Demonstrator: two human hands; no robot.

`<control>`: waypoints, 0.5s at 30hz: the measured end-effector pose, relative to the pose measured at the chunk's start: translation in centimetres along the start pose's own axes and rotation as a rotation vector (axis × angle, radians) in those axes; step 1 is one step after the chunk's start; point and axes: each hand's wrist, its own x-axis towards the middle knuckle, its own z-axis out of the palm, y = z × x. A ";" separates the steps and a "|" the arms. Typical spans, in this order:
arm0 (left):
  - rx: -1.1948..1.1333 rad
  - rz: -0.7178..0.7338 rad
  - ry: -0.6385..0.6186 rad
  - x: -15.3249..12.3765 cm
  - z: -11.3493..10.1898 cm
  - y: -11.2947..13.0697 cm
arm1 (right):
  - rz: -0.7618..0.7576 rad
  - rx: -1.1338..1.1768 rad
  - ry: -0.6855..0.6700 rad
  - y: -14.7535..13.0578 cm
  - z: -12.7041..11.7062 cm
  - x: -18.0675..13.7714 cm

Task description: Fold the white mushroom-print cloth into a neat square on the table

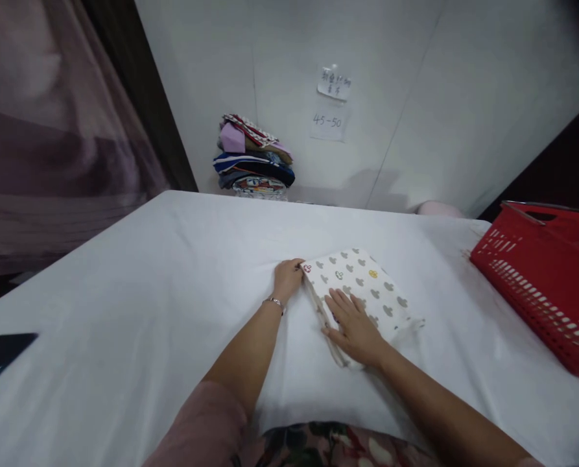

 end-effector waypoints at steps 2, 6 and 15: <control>-0.072 -0.020 -0.016 0.1 -0.2 -0.1 | 0.001 0.033 -0.009 -0.1 -0.1 0.0; -0.192 -0.060 -0.045 -0.2 -0.6 1.3 | 0.003 0.100 -0.010 -0.3 -0.4 0.0; 0.343 0.388 -0.155 -2.6 1.8 6.7 | 0.024 0.162 0.012 -0.9 -1.1 -0.1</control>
